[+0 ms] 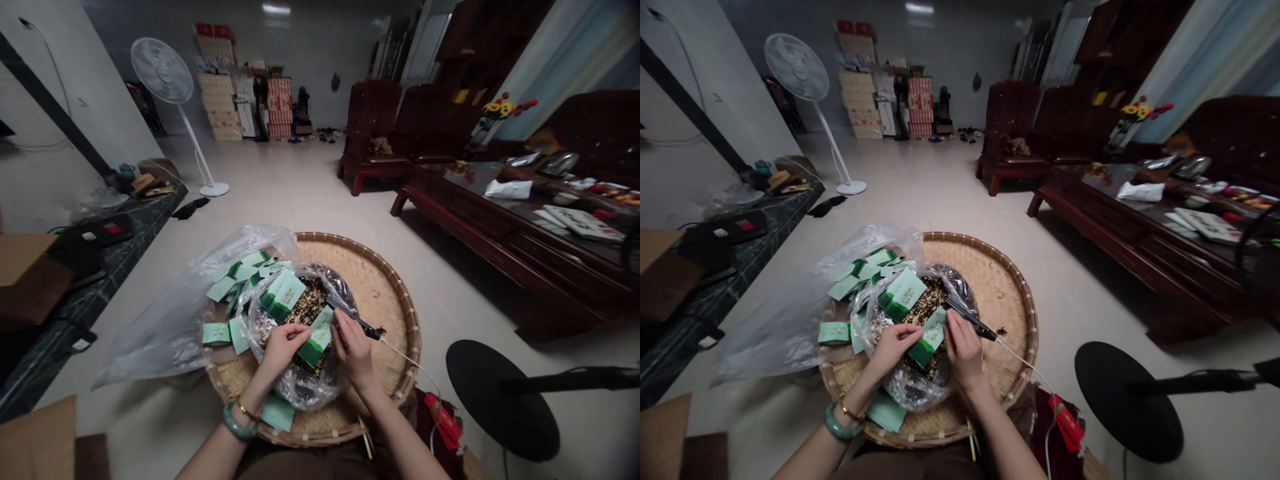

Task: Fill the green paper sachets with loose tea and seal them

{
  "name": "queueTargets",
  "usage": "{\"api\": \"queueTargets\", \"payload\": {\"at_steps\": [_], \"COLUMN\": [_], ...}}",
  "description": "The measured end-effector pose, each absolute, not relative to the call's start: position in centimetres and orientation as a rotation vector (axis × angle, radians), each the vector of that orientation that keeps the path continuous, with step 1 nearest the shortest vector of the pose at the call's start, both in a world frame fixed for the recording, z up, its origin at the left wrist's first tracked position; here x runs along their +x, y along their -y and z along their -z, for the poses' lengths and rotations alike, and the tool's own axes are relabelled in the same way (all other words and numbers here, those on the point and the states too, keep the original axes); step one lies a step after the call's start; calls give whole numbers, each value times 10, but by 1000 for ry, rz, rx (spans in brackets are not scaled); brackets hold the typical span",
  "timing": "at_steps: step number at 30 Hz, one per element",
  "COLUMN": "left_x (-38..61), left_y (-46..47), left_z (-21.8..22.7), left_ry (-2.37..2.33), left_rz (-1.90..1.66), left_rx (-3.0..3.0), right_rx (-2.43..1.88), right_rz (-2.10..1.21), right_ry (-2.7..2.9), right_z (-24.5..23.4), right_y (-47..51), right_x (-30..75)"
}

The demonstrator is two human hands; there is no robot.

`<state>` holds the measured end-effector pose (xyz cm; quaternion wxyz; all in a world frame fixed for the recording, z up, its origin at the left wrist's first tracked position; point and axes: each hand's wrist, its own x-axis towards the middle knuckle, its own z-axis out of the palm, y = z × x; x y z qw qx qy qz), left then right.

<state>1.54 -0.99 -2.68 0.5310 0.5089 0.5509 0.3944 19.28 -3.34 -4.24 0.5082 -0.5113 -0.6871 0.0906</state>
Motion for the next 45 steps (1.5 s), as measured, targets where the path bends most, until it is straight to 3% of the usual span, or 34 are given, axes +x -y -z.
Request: {"api": "queueTargets", "payload": {"at_steps": [7, 16, 28, 33, 40, 45], "left_x": [15, 16, 13, 5, 3, 5], "left_y": [15, 21, 27, 20, 19, 20], "left_z": [20, 22, 21, 21, 24, 23], "left_ry": [-1330, -1324, -1415, -1353, -1296, -1285], "left_rz": [-965, -972, -1093, -1162, -1145, -1095], "left_rx": [1358, 1282, 1430, 1379, 1392, 1477], "right_rx": [-1295, -1160, -1161, -1076, -1137, -1116], "right_rz": [-379, -99, 13, -365, -1249, -1491], "right_ry": [1474, 1592, 1603, 1637, 1502, 1444], "right_z": [39, 36, 30, 18, 14, 26], "right_y": [32, 41, 30, 30, 30, 26], "right_x": [190, 191, 187, 188, 185, 182]}}
